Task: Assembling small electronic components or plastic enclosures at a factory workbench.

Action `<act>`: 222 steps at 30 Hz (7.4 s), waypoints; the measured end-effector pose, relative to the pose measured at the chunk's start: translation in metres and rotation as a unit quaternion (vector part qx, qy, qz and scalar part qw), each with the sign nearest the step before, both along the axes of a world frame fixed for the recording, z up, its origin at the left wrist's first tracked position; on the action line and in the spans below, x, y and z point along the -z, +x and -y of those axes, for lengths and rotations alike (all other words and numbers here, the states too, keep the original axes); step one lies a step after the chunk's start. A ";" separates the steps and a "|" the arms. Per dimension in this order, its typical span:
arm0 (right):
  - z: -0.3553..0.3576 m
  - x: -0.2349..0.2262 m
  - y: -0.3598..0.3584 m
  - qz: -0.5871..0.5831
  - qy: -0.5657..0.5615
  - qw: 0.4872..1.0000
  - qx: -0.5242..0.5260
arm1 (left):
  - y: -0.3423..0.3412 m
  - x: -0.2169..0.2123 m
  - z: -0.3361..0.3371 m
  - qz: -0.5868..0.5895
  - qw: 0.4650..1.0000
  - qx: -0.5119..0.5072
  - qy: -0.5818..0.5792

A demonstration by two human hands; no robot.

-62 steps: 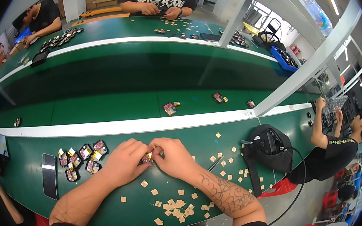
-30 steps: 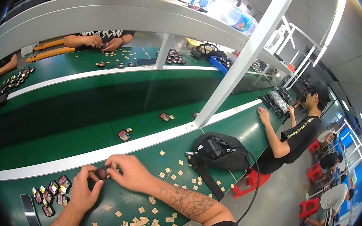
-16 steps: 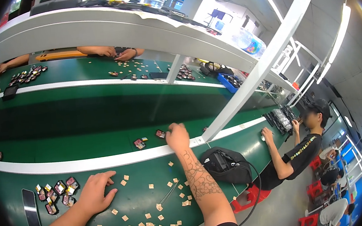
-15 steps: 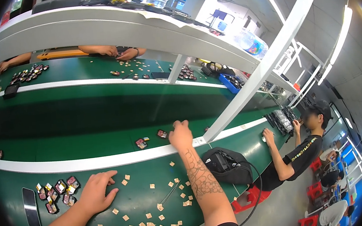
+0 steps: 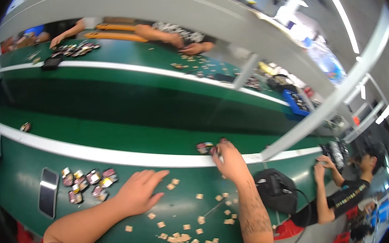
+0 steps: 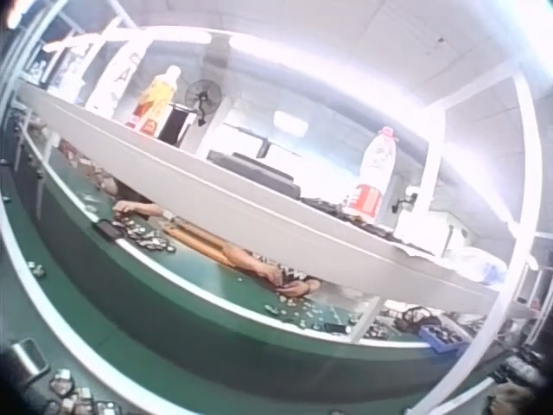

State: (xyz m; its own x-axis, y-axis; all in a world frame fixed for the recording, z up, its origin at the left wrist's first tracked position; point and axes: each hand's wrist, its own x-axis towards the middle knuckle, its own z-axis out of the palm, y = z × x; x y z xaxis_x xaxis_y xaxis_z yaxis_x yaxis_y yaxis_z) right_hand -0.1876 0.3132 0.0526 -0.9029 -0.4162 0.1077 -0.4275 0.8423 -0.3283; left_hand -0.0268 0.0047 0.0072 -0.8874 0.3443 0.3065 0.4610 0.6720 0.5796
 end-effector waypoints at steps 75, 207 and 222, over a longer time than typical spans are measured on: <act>0.090 0.014 0.126 0.046 -0.096 0.983 -0.147 | 0.005 0.003 -0.008 -0.052 0.998 -0.029 -0.010; 0.093 0.010 0.142 0.106 -0.176 0.974 -0.094 | 0.011 0.002 -0.003 -0.043 0.998 0.014 -0.046; 0.073 0.054 0.105 0.217 -0.319 0.920 -0.065 | 0.004 -0.008 -0.003 0.114 0.985 -0.030 0.127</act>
State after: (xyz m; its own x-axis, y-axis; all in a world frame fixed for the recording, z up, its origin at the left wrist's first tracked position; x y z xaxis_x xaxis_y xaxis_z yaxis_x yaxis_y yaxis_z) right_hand -0.0828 0.2404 -0.0015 -0.8654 -0.5010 0.0090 -0.2235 0.3698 -0.9019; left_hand -0.0224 0.0079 0.0152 -0.9598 0.2260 0.1665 0.2627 0.5139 0.8166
